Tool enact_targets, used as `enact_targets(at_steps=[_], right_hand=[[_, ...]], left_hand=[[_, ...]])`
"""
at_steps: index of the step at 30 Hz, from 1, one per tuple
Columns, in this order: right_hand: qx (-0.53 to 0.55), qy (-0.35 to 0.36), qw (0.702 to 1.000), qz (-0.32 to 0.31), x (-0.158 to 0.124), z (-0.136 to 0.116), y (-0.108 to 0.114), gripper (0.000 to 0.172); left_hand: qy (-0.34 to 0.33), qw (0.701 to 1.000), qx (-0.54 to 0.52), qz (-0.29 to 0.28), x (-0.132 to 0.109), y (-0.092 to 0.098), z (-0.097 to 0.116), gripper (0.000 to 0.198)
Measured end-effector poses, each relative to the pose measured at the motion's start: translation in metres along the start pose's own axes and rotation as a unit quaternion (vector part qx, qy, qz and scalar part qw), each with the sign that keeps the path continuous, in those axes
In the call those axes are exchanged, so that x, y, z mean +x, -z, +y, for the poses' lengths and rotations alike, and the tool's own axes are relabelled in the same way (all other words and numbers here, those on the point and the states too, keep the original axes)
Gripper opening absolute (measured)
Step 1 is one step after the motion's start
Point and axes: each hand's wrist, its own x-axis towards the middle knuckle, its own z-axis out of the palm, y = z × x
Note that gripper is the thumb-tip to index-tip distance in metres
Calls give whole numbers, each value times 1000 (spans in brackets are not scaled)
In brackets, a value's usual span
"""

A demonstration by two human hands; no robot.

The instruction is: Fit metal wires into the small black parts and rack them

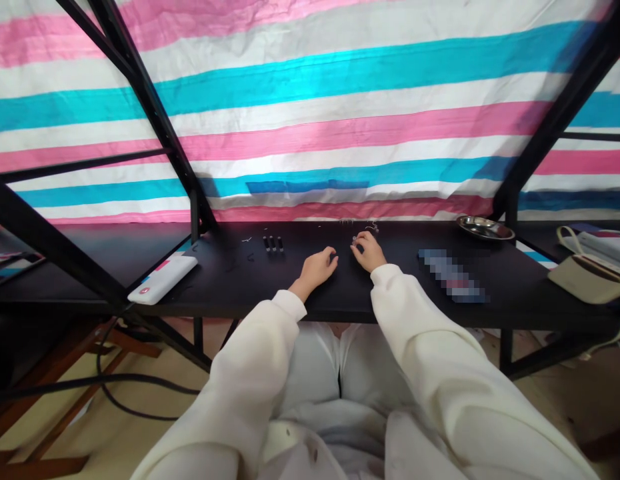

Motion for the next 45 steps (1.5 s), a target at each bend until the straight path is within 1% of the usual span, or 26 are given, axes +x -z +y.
enact_targets(at_steps=[4, 6, 10, 14, 16, 19, 21, 23, 25, 26, 30, 36, 42, 45], right_hand=[[69, 22, 997, 1, 0, -21, 1, 10], [97, 24, 995, 5, -1, -29, 1, 8], [142, 24, 990, -3, -3, -42, 1, 7], [181, 15, 983, 0, -4, -49, 1, 8], [182, -1, 983, 10, -4, -47, 2, 11], [131, -62, 989, 18, -5, -38, 1, 17], [78, -119, 990, -9, -7, -30, 0, 20], [56, -154, 984, -69, -9, -24, -2, 20], [59, -155, 979, -122, -11, -21, -4, 19], [63, -147, 977, -138, -12, -21, -5, 19], [72, -125, 976, -161, -14, -24, -4, 22], [74, -124, 975, -169, -13, -25, -2, 25], [70, -124, 977, -160, -14, -22, -4, 25], [65, -118, 977, -165, -14, -21, -5, 25]], left_hand=[[42, 993, -94, 54, 9, -18, 14, 40], [52, 988, -124, 70, 13, -24, 16, 42], [40, 984, -158, 75, 16, -28, 12, 32], [60, 974, -203, 86, 15, -26, 9, 19], [84, 960, -255, 83, 15, -25, 9, 13], [143, 921, -355, 74, 16, -22, 9, 13], [174, 891, -414, 75, 17, -19, 8, 14], [195, 866, -454, 76, 18, -16, 6, 15], [213, 850, -476, 72, 19, -14, 5, 17], [218, 846, -482, 69, 19, -13, 4, 18], [214, 845, -486, 60, 19, -14, 3, 21], [217, 857, -464, 54, 20, -19, 1, 20], [222, 845, -482, 71, 18, -12, 5, 24], [226, 840, -489, 67, 18, -10, 6, 25]])
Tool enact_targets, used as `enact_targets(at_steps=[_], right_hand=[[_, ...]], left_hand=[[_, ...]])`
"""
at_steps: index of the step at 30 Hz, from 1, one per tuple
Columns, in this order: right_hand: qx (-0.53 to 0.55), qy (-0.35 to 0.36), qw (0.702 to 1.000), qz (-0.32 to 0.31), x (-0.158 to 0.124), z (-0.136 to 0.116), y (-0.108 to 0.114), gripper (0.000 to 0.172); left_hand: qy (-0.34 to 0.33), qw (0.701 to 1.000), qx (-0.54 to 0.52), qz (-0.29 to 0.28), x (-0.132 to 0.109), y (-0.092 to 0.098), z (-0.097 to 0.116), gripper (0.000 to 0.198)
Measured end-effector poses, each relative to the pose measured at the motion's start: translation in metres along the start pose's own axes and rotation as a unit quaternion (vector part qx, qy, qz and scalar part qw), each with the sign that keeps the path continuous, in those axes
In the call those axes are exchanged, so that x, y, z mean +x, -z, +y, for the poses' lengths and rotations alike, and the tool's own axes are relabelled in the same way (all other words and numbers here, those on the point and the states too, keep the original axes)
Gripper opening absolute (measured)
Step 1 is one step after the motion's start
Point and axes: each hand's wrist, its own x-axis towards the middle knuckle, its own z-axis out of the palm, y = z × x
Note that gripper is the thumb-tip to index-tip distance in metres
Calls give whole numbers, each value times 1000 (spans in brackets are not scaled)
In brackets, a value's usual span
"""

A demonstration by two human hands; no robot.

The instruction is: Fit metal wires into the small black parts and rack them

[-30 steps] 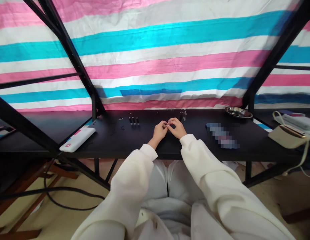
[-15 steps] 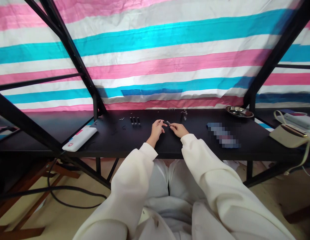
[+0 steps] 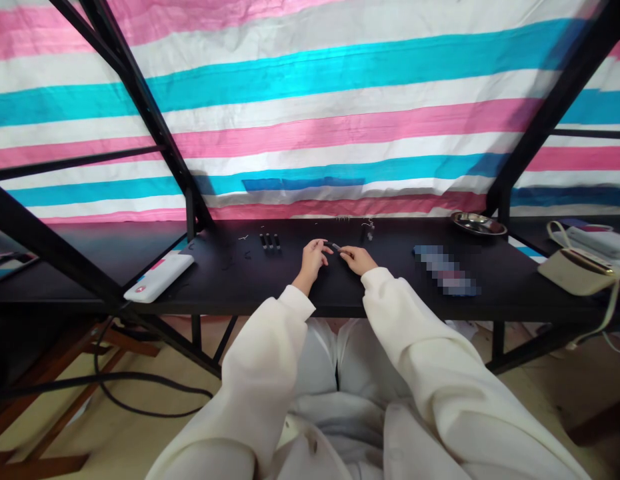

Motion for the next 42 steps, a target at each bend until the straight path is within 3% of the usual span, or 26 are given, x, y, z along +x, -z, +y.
enact_targets(at_steps=[17, 24, 31, 42], right_hand=[[-16, 7, 1000, 6, -1, -1, 1, 25], [-78, 14, 997, 18, 1, 5, -2, 24], [-109, 14, 994, 10, 0, 2, 0, 25], [-89, 3, 996, 29, 0, 1, 2, 29]], left_hand=[[-44, 996, 78, 17, -2, 0, -3, 24], [-106, 970, 215, 30, -3, 2, -6, 28], [-127, 940, 314, 50, -2, 4, -10, 26], [-93, 960, 262, -8, 1, 7, -14, 37]])
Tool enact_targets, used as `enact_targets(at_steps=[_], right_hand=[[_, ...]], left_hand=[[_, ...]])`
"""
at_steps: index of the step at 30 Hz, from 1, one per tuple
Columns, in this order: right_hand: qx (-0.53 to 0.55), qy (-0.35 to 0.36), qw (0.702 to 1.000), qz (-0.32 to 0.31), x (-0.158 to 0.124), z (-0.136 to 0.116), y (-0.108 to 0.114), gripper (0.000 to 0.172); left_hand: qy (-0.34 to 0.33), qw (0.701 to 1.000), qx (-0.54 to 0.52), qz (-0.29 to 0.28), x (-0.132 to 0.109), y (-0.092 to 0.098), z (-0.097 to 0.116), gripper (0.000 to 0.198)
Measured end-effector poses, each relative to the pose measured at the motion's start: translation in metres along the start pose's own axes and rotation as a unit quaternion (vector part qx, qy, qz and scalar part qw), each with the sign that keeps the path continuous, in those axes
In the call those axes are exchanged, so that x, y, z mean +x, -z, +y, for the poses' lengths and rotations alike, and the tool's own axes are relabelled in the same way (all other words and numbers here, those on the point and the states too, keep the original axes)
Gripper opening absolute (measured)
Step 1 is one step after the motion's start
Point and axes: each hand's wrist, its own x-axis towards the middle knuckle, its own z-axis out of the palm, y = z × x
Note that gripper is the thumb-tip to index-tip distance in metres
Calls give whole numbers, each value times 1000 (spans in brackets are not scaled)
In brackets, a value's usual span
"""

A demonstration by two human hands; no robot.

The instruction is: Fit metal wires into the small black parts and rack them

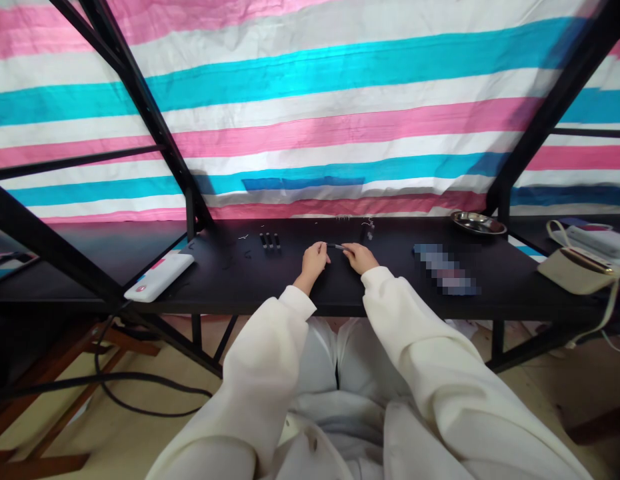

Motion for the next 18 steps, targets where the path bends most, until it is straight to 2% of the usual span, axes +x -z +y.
enact_targets(at_steps=[5, 9, 18], right_hand=[[-3, 17, 1000, -13, -1, -4, 2, 29], [16, 22, 1000, 1, -1, -4, 1, 34], [17, 3, 1000, -13, -3, -8, 5, 38]], left_hand=[[-26, 999, 26, -35, -1, -2, 1, 38], [-57, 995, 48, -63, -2, -3, 2, 35], [-82, 993, 39, -72, 0, -5, -3, 28]])
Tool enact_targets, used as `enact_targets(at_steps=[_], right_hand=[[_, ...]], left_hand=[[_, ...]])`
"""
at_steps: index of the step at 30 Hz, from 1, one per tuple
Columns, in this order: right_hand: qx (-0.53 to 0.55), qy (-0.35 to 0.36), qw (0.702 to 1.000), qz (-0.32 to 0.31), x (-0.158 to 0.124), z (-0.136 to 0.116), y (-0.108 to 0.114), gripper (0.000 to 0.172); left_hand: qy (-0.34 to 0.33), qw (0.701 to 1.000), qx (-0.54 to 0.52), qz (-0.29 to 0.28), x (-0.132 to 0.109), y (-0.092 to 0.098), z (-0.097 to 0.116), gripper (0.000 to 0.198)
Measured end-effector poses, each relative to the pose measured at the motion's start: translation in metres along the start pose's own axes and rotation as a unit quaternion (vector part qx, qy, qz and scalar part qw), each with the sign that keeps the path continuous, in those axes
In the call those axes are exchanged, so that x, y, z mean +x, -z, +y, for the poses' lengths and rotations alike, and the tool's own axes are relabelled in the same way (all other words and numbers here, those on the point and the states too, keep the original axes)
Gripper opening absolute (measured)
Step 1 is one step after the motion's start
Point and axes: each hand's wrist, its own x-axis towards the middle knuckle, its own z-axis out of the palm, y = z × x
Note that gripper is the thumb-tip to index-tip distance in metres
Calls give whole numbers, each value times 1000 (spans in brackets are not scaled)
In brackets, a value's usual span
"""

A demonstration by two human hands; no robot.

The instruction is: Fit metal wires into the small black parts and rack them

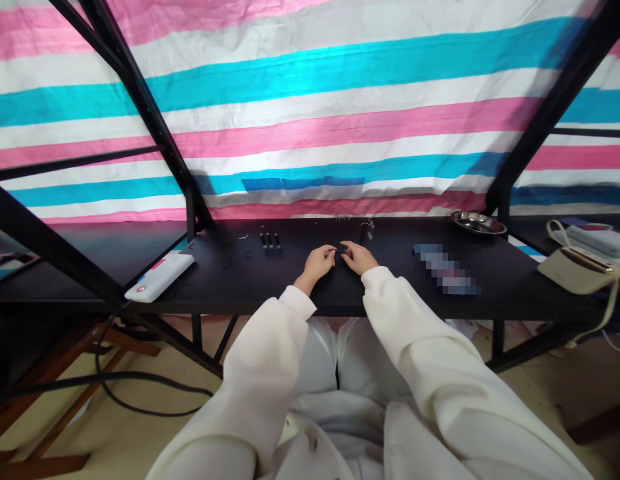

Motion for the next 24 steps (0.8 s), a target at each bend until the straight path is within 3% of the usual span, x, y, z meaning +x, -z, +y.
enact_targets(at_steps=[4, 8, 12, 17, 24], right_hand=[[8, 4, 1000, -3, -1, -5, 2, 40], [12, 8, 1000, -9, -1, -7, 3, 31], [5, 17, 1000, -2, -1, -7, 3, 20], [24, 35, 999, 33, -2, -8, 2, 18], [18, 64, 997, 49, -3, -10, 0, 20]], left_hand=[[-5, 999, -8, 32, -1, 0, 1, 25], [-6, 999, -20, 46, -2, 2, 4, 25], [21, 992, -121, 28, -2, 2, 8, 24], [97, 956, -276, 32, 1, 4, 11, 24], [115, 946, -303, 4, -2, 7, 19, 24]])
